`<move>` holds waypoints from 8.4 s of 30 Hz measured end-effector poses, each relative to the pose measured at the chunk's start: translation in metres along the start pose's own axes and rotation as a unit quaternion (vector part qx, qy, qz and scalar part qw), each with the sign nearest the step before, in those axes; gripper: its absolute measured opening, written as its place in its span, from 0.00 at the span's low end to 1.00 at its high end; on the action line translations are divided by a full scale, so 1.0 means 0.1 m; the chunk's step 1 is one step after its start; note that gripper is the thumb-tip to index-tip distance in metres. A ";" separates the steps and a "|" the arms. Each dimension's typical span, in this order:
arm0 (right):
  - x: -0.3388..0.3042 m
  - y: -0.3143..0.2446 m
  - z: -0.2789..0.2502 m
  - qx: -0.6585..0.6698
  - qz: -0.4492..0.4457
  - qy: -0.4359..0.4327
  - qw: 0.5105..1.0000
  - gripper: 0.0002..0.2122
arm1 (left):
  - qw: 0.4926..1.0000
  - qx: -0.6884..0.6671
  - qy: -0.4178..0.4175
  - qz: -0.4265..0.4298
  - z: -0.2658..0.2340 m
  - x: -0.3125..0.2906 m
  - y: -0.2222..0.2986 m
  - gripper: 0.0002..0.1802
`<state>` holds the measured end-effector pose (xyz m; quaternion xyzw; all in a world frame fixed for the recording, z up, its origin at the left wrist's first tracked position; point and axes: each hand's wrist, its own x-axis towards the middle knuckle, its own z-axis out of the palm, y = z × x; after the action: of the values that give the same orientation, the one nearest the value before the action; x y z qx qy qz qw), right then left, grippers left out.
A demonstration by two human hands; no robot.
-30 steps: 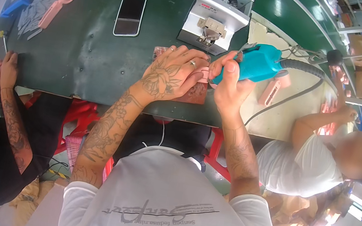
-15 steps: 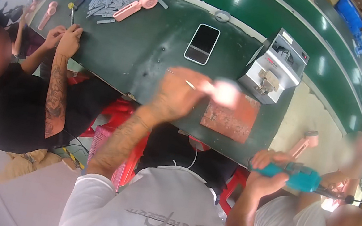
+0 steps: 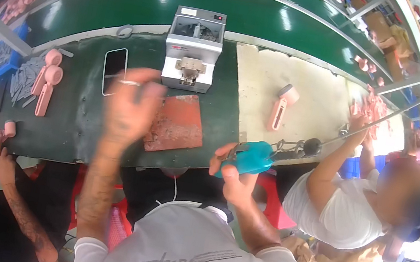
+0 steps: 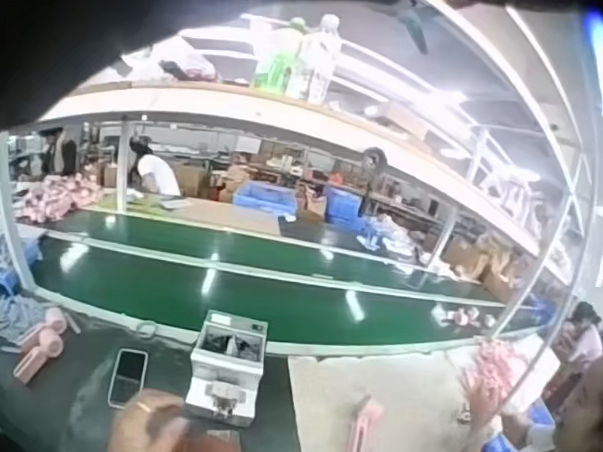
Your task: Using an electric screwdriver to assemble pink plastic handheld fan components on a factory production line.
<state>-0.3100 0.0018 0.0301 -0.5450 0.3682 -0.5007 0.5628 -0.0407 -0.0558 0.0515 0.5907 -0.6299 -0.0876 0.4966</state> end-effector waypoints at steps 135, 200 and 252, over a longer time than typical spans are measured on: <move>1.54 0.15 0.58 -0.066 -0.102 0.023 0.992 0.15 | 0.981 0.050 -0.174 0.076 0.52 -0.43 -0.40 0.26; 1.26 0.31 0.37 -0.010 -0.101 -0.014 0.995 0.17 | 0.970 0.033 -0.235 0.047 0.47 -0.38 -0.35 0.22; 0.54 0.25 0.13 -0.138 -0.106 0.054 0.983 0.22 | 0.975 0.205 0.089 -0.003 -0.81 -0.51 -2.24 0.17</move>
<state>-0.2811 -0.0497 0.0146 -0.6252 0.4038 -0.5310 0.4052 0.1557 -0.0394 -0.0912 0.6873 -0.5859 0.0943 0.4189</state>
